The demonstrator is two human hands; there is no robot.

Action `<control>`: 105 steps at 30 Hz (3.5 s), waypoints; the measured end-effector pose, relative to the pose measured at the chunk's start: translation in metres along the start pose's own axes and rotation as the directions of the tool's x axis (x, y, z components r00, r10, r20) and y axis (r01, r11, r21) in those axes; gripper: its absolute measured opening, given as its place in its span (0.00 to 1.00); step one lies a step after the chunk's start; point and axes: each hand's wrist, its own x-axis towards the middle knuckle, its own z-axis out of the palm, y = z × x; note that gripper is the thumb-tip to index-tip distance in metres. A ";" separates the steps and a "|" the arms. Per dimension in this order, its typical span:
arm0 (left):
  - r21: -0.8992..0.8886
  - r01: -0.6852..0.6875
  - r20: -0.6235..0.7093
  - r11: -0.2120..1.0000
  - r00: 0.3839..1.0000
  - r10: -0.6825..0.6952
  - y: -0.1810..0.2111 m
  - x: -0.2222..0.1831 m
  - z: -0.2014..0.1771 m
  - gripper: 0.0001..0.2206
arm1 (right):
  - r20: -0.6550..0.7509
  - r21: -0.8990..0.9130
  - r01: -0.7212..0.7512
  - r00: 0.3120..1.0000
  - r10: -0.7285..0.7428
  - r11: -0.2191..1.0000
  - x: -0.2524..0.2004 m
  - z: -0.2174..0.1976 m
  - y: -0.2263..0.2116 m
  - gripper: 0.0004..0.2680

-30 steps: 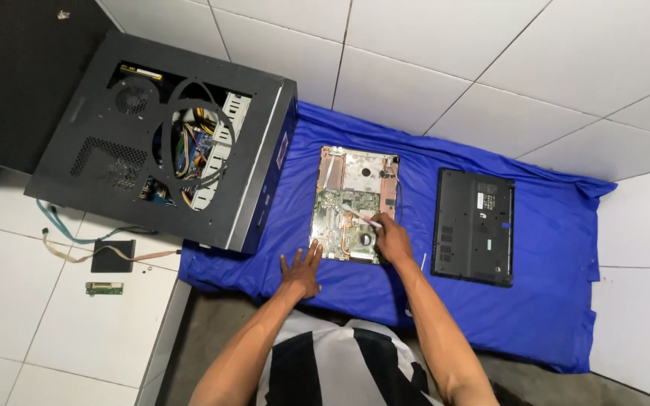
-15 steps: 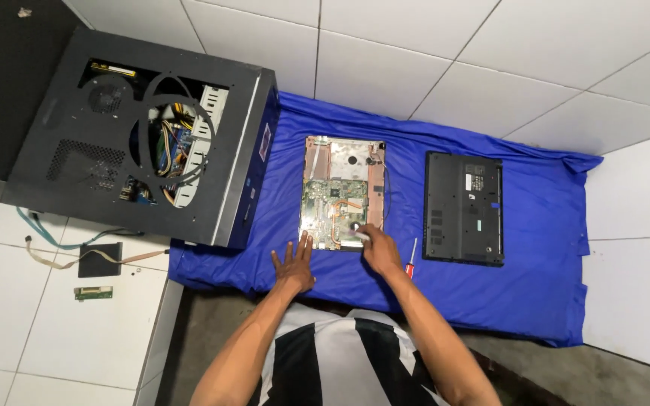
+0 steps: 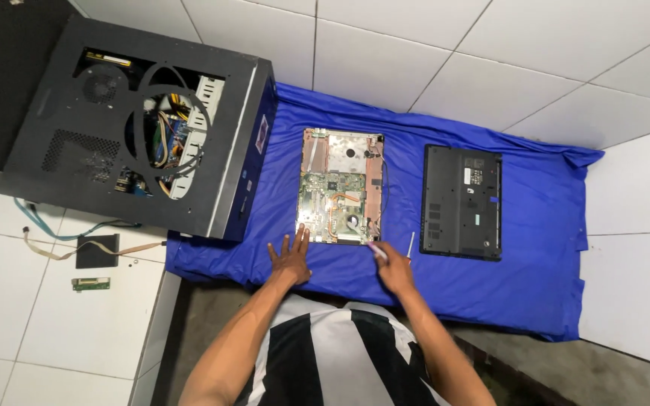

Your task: A person is disassembling a laptop motherboard by removing screws with a screwdriver.

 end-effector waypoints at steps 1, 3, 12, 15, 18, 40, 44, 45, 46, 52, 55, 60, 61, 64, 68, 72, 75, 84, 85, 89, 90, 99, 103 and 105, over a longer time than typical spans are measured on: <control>0.002 -0.003 -0.002 1.000 1.000 0.003 -0.001 -0.003 -0.003 0.46 | -0.004 0.000 -0.001 1.000 0.001 1.000 -0.004 0.007 -0.002 0.12; -0.023 -0.030 0.010 0.999 1.000 0.030 -0.003 -0.010 -0.010 0.45 | 0.047 0.095 -0.009 0.999 0.004 0.995 -0.013 0.021 -0.007 0.11; 0.125 0.058 -0.008 0.991 0.998 -0.057 -0.001 -0.014 -0.018 0.43 | -0.022 -0.091 0.126 0.991 -0.129 0.988 0.004 -0.016 0.003 0.12; 0.130 0.084 -0.024 0.988 0.996 -0.082 0.003 -0.021 -0.019 0.42 | -0.095 -0.228 0.057 0.992 -0.081 0.972 0.014 -0.035 0.041 0.11; 0.105 0.086 -0.013 0.991 0.996 -0.086 0.004 -0.024 -0.020 0.42 | -0.132 -0.211 0.021 0.990 -0.050 0.977 0.018 -0.042 0.063 0.11; -0.140 0.024 -0.161 0.990 0.986 -0.047 -0.027 -0.005 -0.012 0.41 | -0.265 -0.261 -0.014 0.963 -0.058 0.965 0.029 -0.041 0.047 0.13; -0.160 -0.026 -0.140 0.987 0.990 0.004 -0.029 0.016 0.003 0.43 | -0.232 -0.130 0.096 0.965 -0.125 0.987 0.025 -0.023 0.022 0.13; -0.124 -0.033 -0.137 0.992 0.990 0.015 -0.030 0.024 0.002 0.44 | -0.173 -0.138 0.159 0.968 -0.181 0.978 0.029 -0.016 0.016 0.14; -0.121 -0.033 -0.145 0.992 0.989 0.015 -0.028 0.026 0.000 0.44 | -0.179 -0.136 0.164 0.966 -0.187 0.977 0.035 -0.019 0.015 0.14; -0.149 -0.085 -0.071 0.985 0.995 0.075 -0.014 0.010 0.010 0.47 | -0.340 0.035 0.093 0.937 -0.076 0.995 0.063 -0.020 0.026 0.16; -0.143 -0.100 -0.062 0.985 0.994 0.092 -0.007 -0.005 0.004 0.47 | -0.200 0.016 0.032 0.979 -0.028 0.999 0.066 -0.016 0.023 0.15; -0.120 -0.086 -0.058 0.989 0.995 0.079 -0.011 -0.002 0.012 0.43 | -0.166 0.052 -0.041 0.985 0.049 0.998 0.067 -0.025 0.025 0.13; -0.118 -0.090 -0.059 0.989 0.995 0.084 -0.011 -0.001 0.013 0.43 | -0.171 0.052 -0.042 0.984 0.050 0.998 0.067 -0.026 0.031 0.13; -0.110 -0.097 -0.042 0.989 0.995 0.093 -0.010 0.001 0.009 0.43 | -0.149 0.004 -0.069 0.987 0.068 0.998 0.074 -0.035 0.030 0.14; -0.075 -0.072 -0.028 0.995 0.997 0.070 -0.006 -0.011 0.007 0.43 | -0.141 0.065 -0.011 0.990 0.020 0.998 0.066 -0.027 -0.007 0.16; -0.070 -0.083 -0.026 0.994 0.996 0.082 -0.008 -0.012 0.007 0.43 | -0.025 -0.182 -0.071 0.997 0.068 0.981 0.049 -0.005 -0.034 0.14; -0.080 -0.077 -0.044 0.994 0.996 0.073 -0.007 -0.008 0.012 0.43 | -0.017 0.031 -0.090 0.996 0.091 0.995 0.031 0.003 -0.062 0.11; -0.079 -0.081 -0.042 0.994 0.996 0.078 -0.010 -0.009 0.009 0.43 | -0.046 -0.084 -0.004 0.999 0.000 0.996 0.040 0.017 -0.043 0.10; -0.080 -0.082 -0.034 0.993 0.996 0.079 -0.009 -0.008 0.012 0.43 | -0.042 -0.085 -0.012 0.999 0.008 0.996 0.034 0.012 -0.048 0.10; -0.064 -0.072 -0.048 0.995 0.996 0.069 -0.010 -0.008 0.010 0.43 | -0.056 -0.101 0.019 0.998 -0.024 0.995 0.028 0.009 -0.056 0.10; -0.065 -0.076 -0.041 0.995 0.996 0.074 -0.009 -0.009 0.009 0.43 | -0.033 -0.109 0.038 0.999 -0.041 0.993 0.029 0.012 -0.053 0.10; -0.073 -0.080 -0.060 0.994 0.995 0.075 -0.011 -0.004 0.011 0.42 | -0.059 -0.252 0.050 0.996 -0.067 0.966 0.058 0.008 -0.038 0.09; -0.100 -0.089 -0.053 0.991 0.995 0.084 -0.010 -0.009 0.010 0.42 | -0.135 -0.227 0.013 0.990 -0.045 0.974 0.067 -0.001 -0.034 0.10; -0.084 -0.082 -0.066 0.993 0.995 0.077 -0.010 -0.007 0.009 0.42 | -0.036 -0.394 0.136 0.986 -0.163 0.909 0.066 -0.009 -0.043 0.10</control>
